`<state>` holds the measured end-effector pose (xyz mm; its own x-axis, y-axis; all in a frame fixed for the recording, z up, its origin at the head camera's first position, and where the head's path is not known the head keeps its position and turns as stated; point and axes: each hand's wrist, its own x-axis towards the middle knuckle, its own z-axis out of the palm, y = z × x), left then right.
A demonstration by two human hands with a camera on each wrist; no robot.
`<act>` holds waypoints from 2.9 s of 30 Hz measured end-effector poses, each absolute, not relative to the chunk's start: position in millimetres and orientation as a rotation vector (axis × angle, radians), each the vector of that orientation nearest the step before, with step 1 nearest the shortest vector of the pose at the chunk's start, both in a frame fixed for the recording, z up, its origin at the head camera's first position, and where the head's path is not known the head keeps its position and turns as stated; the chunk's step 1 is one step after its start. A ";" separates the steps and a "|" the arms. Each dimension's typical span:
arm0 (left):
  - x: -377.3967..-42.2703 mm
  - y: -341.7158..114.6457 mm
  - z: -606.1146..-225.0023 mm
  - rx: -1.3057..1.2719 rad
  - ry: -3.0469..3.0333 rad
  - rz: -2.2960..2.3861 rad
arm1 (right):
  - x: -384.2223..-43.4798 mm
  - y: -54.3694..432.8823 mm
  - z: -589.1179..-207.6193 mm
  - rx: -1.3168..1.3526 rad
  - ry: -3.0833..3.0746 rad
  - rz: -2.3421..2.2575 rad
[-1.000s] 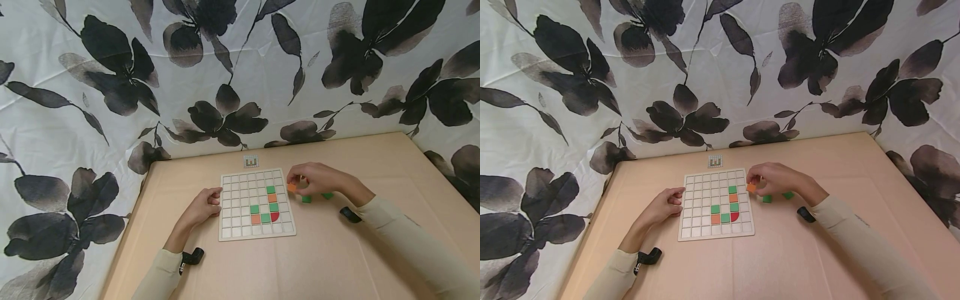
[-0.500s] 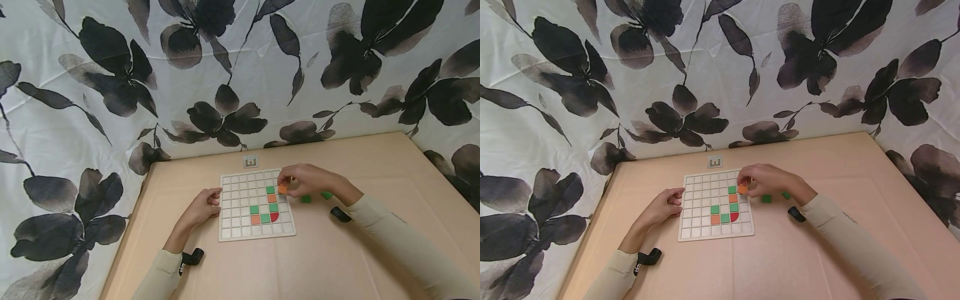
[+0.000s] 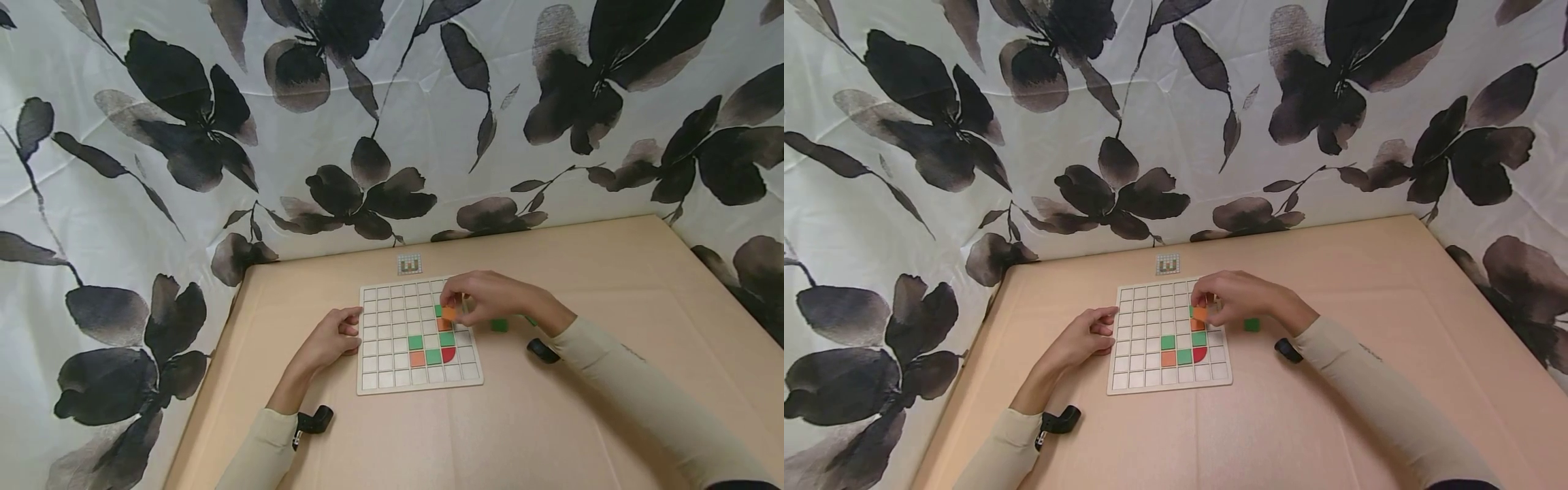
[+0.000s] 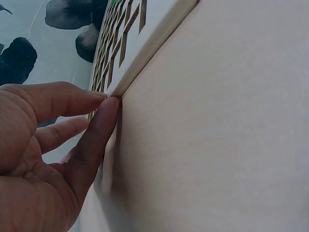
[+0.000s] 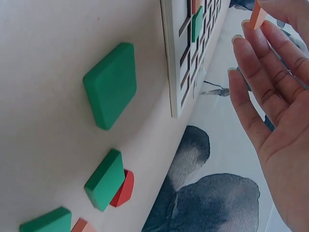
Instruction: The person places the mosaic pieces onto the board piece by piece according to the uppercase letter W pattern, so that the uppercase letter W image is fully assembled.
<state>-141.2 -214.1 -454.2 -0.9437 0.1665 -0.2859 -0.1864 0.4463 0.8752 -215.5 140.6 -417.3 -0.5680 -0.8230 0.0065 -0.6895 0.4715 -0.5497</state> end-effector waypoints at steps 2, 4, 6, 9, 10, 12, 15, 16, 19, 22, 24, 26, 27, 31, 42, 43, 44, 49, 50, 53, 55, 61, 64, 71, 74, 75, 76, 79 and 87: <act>-141.0 -213.8 -453.5 -0.019 2.369 1.503 | -215.6 137.5 -417.5 -1.285 2.458 -0.731; -140.7 -213.6 -452.7 -0.024 2.362 1.511 | -216.1 134.4 -418.1 -1.282 2.456 -0.714; -140.6 -213.4 -452.2 -0.029 2.359 1.515 | -216.8 131.4 -419.0 -1.288 2.454 -0.697; -141.4 -214.0 -453.3 -0.028 2.357 1.518 | -218.3 126.6 -421.0 -1.303 2.449 -0.677; -141.5 -214.0 -453.5 -0.026 2.357 1.519 | -219.0 125.1 -422.0 -1.308 2.446 -0.670; -141.5 -214.0 -453.7 -0.025 2.359 1.517 | -220.1 122.0 -422.4 -1.319 2.438 -0.665; -141.6 -213.8 -453.3 -0.027 2.362 1.513 | -221.7 117.4 -423.3 -1.335 2.430 -0.652; -141.4 -213.7 -453.0 -0.029 2.361 1.513 | -222.3 116.0 -423.6 -1.343 2.426 -0.651; -141.9 -214.1 -453.3 -0.032 2.366 1.507 | -223.0 111.0 -423.4 -1.360 2.413 -0.645; -142.3 -214.5 -453.4 -0.032 2.368 1.503 | -224.4 106.5 -424.2 -1.372 2.402 -0.628; -142.7 -214.7 -453.4 -0.030 2.368 1.502 | -225.5 103.5 -424.9 -1.382 2.400 -0.608; -142.8 -214.7 -453.0 -0.029 2.365 1.504 | -226.5 100.6 -426.0 -1.393 2.390 -0.601; -143.0 -214.6 -453.1 -0.030 2.361 1.505 | -227.1 99.1 -426.6 -1.398 2.384 -0.603; -143.5 -214.1 -453.3 -0.035 2.357 1.501 | -227.9 93.9 -428.0 -1.413 2.363 -0.605; -144.5 -214.7 -456.7 -0.034 2.366 1.493 | -226.6 85.9 -432.3 -1.415 2.386 -0.559; -144.2 -214.7 -456.7 -0.036 2.367 1.490 | -226.5 85.1 -432.8 -1.416 2.389 -0.550; -143.9 -214.6 -456.6 -0.033 2.369 1.490 | -226.2 84.2 -433.0 -1.417 2.392 -0.543; -143.4 -213.7 -456.8 -0.030 2.379 1.488 | -224.9 80.3 -434.5 -1.429 2.406 -0.519; -143.4 -213.5 -456.8 -0.028 2.381 1.489 | -224.6 79.6 -434.6 -1.435 2.410 -0.514; -142.9 -213.3 -456.7 -0.028 2.387 1.487 | -223.9 77.2 -434.3 -1.463 2.423 -0.492; -142.3 -213.2 -456.1 -0.024 2.389 1.487 | -223.6 75.6 -434.4 -1.482 2.429 -0.473; -141.5 -213.2 -455.4 -0.015 2.388 1.487 | -223.7 71.0 -437.2 -1.513 2.451 -0.413; -141.3 -213.0 -455.2 -0.013 2.389 1.482 | -223.3 68.8 -437.2 -1.525 2.453 -0.387; -141.4 -212.7 -455.5 -0.017 2.385 1.486 | -222.9 64.6 -439.0 -1.558 2.450 -0.337; -141.2 -212.8 -455.3 -0.017 2.378 1.490 | -222.4 63.4 -439.4 -1.559 2.452 -0.326; -141.1 -212.8 -455.3 -0.017 2.377 1.490 | -222.2 63.1 -439.3 -1.557 2.454 -0.324; -141.1 -212.8 -455.2 -0.017 2.376 1.489 | -221.9 63.1 -439.3 -1.554 2.455 -0.323; -141.1 -212.8 -454.5 -0.012 2.373 1.484 | -220.8 63.2 -438.6 -1.544 2.458 -0.333; -141.5 -214.1 -454.0 -0.003 2.367 1.477 | -219.7 63.8 -439.7 -1.554 2.471 -0.334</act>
<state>-141.5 -214.1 -454.0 -0.9389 0.1802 -0.2934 -0.1842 0.4569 0.8702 -219.7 63.8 -439.7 -0.4255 -0.9035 -0.0514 -0.8575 0.4206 -0.2962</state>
